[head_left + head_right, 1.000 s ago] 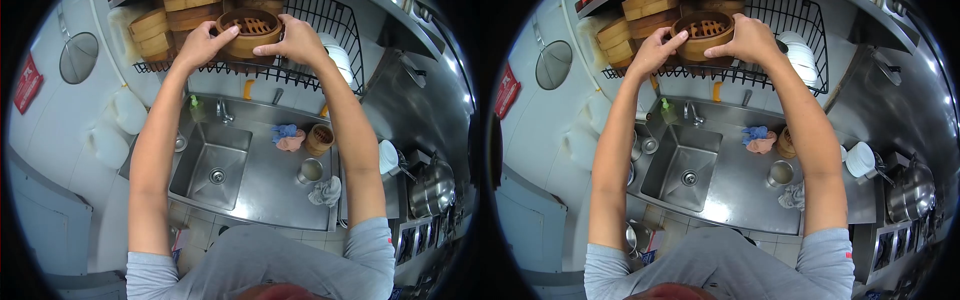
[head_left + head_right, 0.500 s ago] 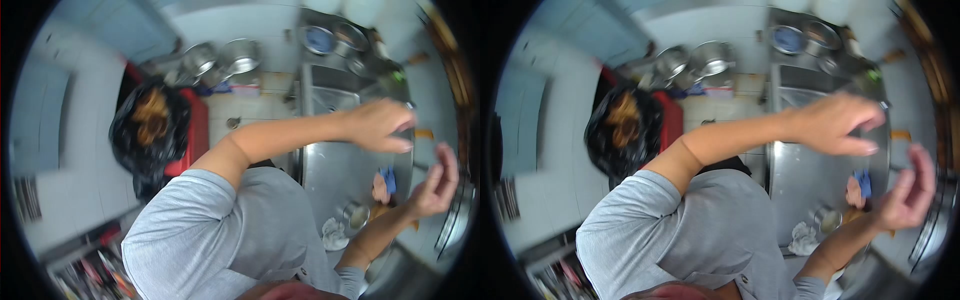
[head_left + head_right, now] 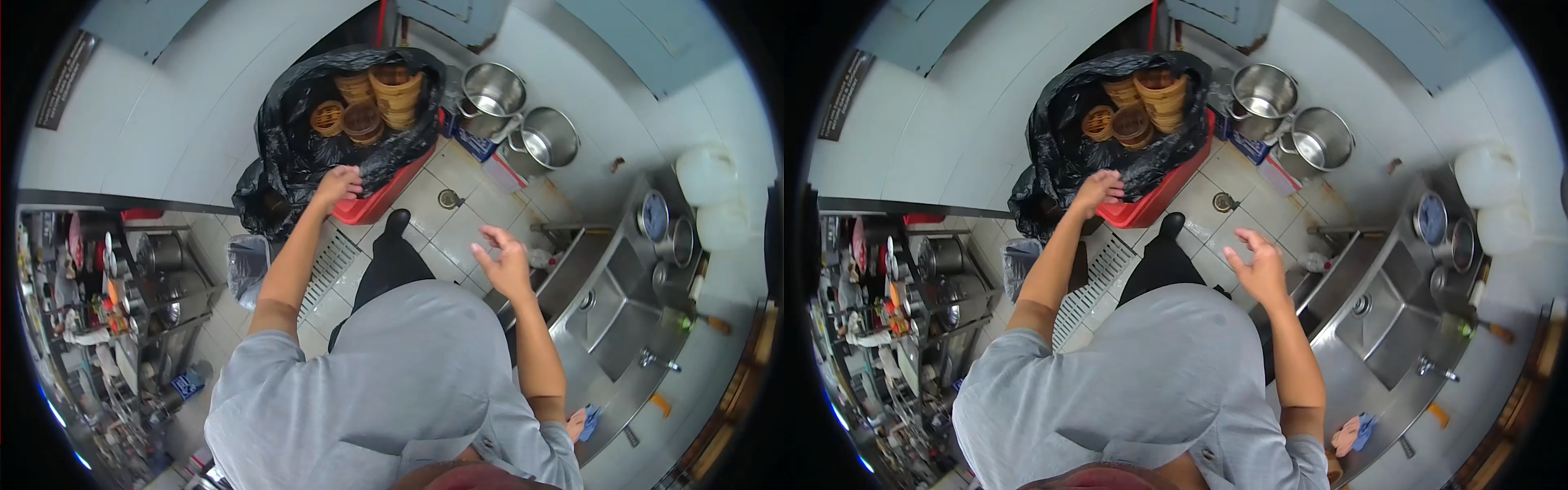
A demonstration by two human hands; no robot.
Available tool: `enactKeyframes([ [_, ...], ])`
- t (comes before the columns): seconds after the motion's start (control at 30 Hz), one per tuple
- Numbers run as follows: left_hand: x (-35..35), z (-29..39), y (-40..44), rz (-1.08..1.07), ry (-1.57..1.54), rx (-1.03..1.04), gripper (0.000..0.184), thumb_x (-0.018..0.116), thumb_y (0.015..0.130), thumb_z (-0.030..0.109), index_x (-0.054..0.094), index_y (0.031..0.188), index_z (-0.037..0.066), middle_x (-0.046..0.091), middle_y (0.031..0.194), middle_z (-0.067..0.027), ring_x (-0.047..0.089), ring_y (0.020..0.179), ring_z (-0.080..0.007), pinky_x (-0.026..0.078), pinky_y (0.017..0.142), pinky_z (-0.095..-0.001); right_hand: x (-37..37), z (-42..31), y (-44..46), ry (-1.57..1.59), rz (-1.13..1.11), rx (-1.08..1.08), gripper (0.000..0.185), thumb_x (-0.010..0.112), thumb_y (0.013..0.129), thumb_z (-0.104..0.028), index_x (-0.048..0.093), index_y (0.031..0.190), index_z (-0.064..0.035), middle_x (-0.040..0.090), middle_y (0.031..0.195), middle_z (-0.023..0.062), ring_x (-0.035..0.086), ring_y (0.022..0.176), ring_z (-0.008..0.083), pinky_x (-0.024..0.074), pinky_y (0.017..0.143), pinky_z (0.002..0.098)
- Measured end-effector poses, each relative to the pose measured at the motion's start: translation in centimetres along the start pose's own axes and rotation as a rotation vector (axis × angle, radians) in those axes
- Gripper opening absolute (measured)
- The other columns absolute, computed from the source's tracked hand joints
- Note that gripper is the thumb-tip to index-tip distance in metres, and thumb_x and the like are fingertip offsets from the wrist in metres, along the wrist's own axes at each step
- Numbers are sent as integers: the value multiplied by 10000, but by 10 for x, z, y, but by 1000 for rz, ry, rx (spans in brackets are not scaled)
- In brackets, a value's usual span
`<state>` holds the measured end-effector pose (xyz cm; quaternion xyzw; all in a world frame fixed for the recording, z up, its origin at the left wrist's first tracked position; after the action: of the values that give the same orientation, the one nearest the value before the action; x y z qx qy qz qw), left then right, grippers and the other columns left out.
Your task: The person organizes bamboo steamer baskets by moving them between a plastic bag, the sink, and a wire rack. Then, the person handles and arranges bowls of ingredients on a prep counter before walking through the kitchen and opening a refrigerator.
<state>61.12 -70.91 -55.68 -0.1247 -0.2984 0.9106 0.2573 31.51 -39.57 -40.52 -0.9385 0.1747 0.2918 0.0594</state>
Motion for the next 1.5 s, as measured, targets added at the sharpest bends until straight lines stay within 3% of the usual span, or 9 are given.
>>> enactKeyframes([
  [0.13,-98,-10,89,145,-134,-70,499,628,1013,450,565,1273,29,678,1111,-125,693,926,-226,581,774,-363,99,-15,113,54,-131,-89,437,766,902,-215,636,1239,31,728,1133,218,734,1006,310,574,896,397],
  [0.37,-190,-45,242,277,-67,-212,588,601,1006,524,602,1284,6,673,1045,-108,691,801,-211,585,658,-337,300,64,314,248,-199,314,549,737,945,-320,600,1290,85,725,1160,230,735,1026,281,566,901,378],
  [0.6,-223,-92,364,167,-8,-469,816,543,998,622,442,1480,-29,645,1272,-227,713,967,-305,612,768,-424,378,118,403,195,-195,653,741,686,969,-456,508,1413,111,651,1324,228,627,1238,277,472,1035,334],
  [0.7,-224,-121,403,96,-14,-419,680,456,1060,542,492,1404,-43,647,1258,-227,717,960,-307,615,764,-419,391,139,408,130,-254,695,774,659,959,-533,529,1401,88,635,1348,241,615,1272,307,461,1066,357],
  [0.97,-241,-78,329,148,-97,-280,381,468,1047,293,577,1148,-58,686,869,-145,724,730,-233,622,598,-356,386,160,407,303,-243,824,831,535,959,-682,570,1391,27,668,1290,205,637,1167,320,463,1041,385],
  [1.13,-179,10,284,138,103,-30,291,542,977,190,581,1106,-69,689,758,-131,649,476,-184,525,418,-269,386,152,420,571,-227,913,1021,490,909,-808,442,1508,17,489,1503,197,480,1366,339,466,1038,457],
  [1.27,-137,44,295,45,466,49,321,546,974,195,582,1167,-60,700,736,-156,680,512,-181,556,460,-287,393,156,424,600,-211,908,1034,471,904,-824,403,1548,-19,462,1538,184,438,1408,347,437,1070,465],
  [1.4,-139,26,312,43,268,-35,546,625,996,468,612,1226,-27,738,827,-134,729,637,-183,569,520,-310,393,154,426,639,-271,859,1033,476,899,-828,343,1598,-79,395,1600,158,398,1443,349,412,1090,484],
  [1.5,-170,-39,351,24,-44,-122,702,588,964,647,603,1320,42,733,1114,-116,732,998,-215,604,753,-373,394,151,427,696,-336,815,1042,517,885,-818,300,1621,-112,352,1630,137,364,1473,330,397,1102,507],
])
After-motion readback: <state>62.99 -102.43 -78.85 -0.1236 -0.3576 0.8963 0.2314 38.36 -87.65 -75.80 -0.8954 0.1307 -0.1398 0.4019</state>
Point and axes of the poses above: each hand's wrist, its own y-axis towards the middle knuckle, its own x-axis out of the palm, z = x × y, the point moved 3 cm from there along y, towards the middle knuckle
